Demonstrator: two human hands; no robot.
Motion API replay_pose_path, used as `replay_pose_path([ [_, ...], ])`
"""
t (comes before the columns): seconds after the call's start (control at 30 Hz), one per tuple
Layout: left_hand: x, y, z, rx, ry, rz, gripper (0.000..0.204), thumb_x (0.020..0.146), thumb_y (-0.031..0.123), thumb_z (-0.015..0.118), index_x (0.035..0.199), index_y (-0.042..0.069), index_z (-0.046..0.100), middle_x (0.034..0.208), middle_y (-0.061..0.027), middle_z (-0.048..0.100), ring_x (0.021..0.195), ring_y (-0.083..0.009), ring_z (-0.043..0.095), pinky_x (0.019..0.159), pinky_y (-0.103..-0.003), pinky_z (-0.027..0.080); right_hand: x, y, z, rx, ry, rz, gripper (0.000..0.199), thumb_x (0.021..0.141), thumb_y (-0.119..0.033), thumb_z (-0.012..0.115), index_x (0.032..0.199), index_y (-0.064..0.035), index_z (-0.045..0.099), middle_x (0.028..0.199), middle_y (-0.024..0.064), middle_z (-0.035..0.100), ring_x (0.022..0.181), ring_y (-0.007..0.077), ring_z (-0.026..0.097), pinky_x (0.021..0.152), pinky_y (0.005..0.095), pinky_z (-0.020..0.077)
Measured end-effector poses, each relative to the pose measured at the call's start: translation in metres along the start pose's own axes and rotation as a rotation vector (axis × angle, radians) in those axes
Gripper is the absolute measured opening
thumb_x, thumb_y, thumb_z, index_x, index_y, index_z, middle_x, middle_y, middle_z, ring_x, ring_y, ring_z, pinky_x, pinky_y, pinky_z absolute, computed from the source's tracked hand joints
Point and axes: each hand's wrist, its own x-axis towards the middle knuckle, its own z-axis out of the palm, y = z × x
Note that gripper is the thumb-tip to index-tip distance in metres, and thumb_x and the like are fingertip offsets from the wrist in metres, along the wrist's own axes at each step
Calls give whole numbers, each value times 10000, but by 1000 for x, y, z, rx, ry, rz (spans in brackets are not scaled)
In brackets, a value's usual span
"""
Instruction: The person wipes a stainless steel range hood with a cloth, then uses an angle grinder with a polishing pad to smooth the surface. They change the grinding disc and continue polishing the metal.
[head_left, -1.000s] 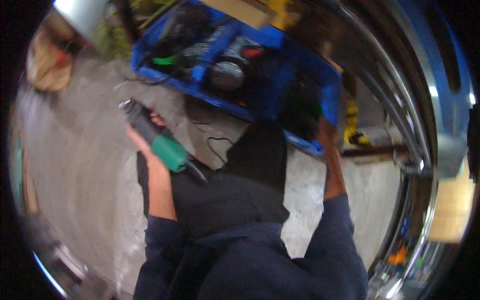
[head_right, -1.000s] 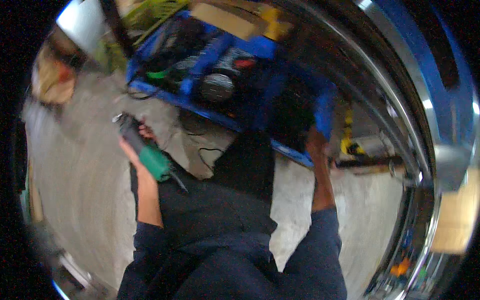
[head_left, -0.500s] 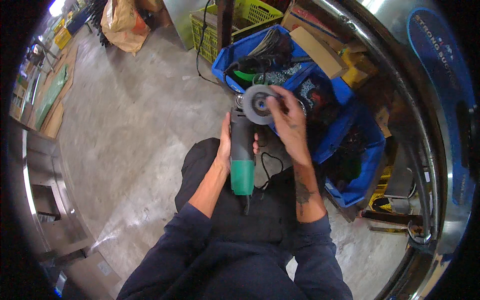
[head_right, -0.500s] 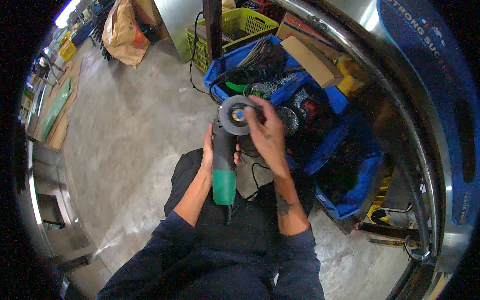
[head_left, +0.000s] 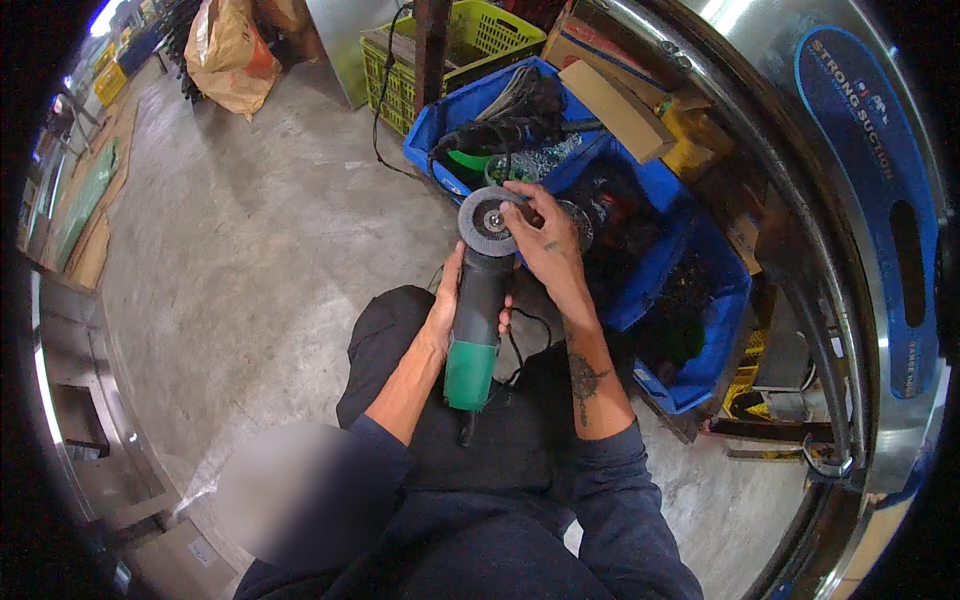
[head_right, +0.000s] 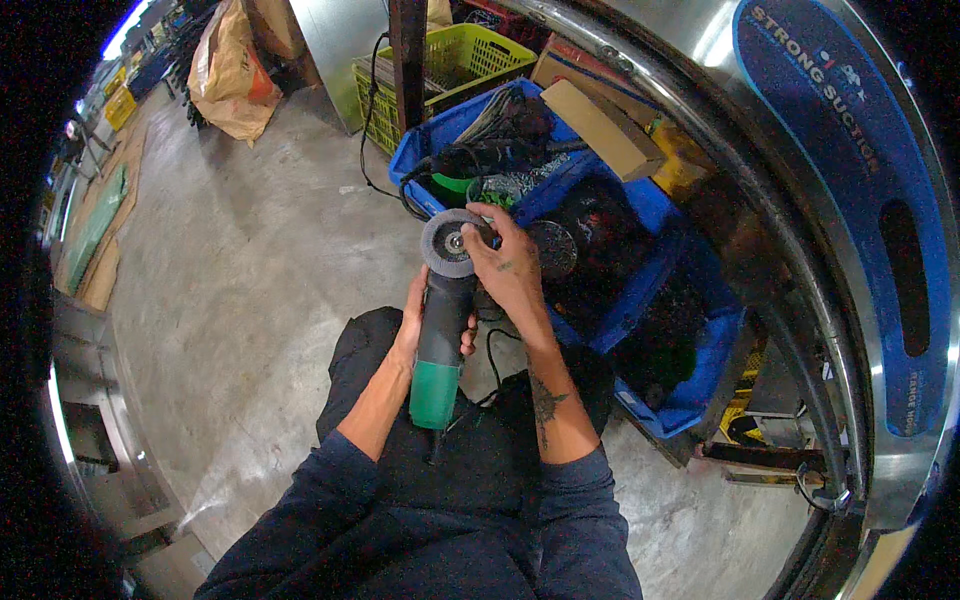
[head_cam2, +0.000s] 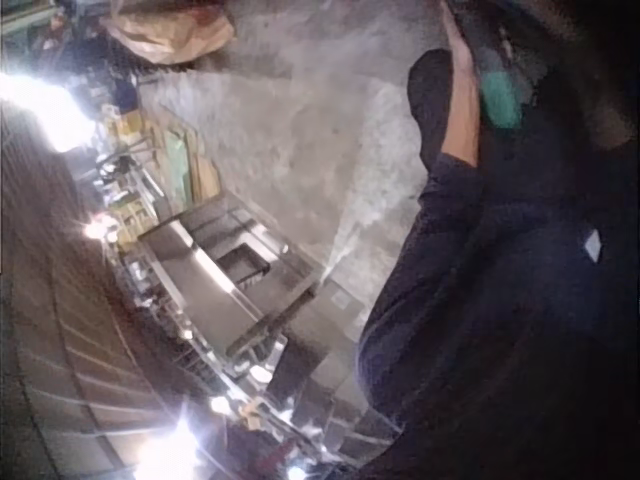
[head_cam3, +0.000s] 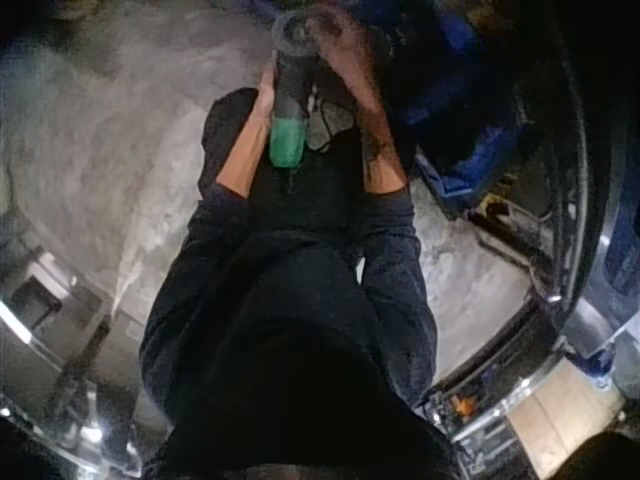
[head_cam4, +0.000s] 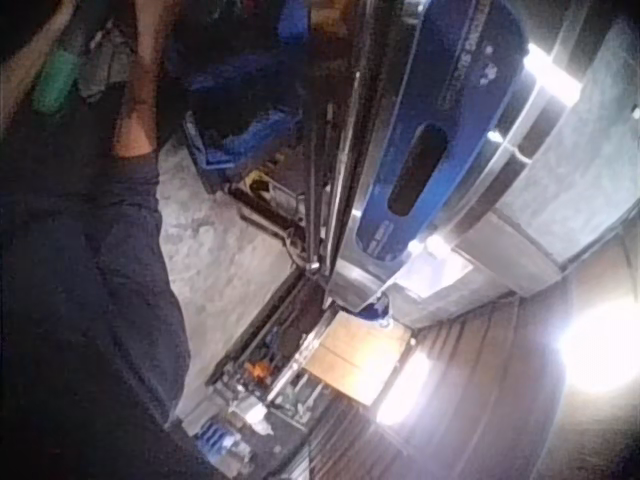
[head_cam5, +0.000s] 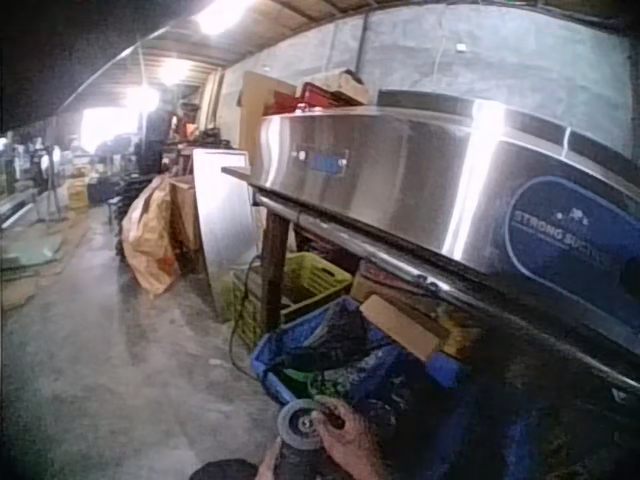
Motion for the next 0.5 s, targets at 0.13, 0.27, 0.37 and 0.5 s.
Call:
replay_pose_path([
  [0.13, 1, -3, -1, -15, -24, -29, 896, 982, 786, 364, 1433, 28, 522, 844, -146, 664, 638, -261, 686, 602, -408, 600, -4, 7, -3, 42, 19, 32, 323, 993, -189, 705, 1285, -55, 671, 960, 50, 674, 867, 111, 611, 753, 289, 514],
  [0.27, 0, -2, -1, -44, -19, -58, 896, 976, 794, 369, 1436, 43, 528, 838, -146, 670, 644, -257, 687, 612, -405, 597, -3, 11, -3, 92, 7, 59, 321, 990, -188, 710, 1278, -53, 667, 976, 54, 673, 881, 117, 614, 767, 295, 516],
  [0.37, 1, -2, -1, -39, -19, -78, 897, 968, 803, 378, 1440, 56, 532, 838, -145, 672, 646, -254, 685, 615, -403, 595, -4, 7, -7, 24, 16, 38, 326, 994, -203, 711, 1280, -52, 667, 977, 52, 676, 892, 124, 617, 788, 300, 515],
  [0.5, 2, 0, -6, -9, -19, -88, 893, 963, 804, 396, 1441, 63, 536, 839, -142, 674, 656, -255, 685, 626, -406, 591, -4, 1, -10, 42, -16, 117, 377, 1008, -244, 692, 1331, -57, 636, 994, 65, 676, 904, 128, 616, 799, 304, 509],
])
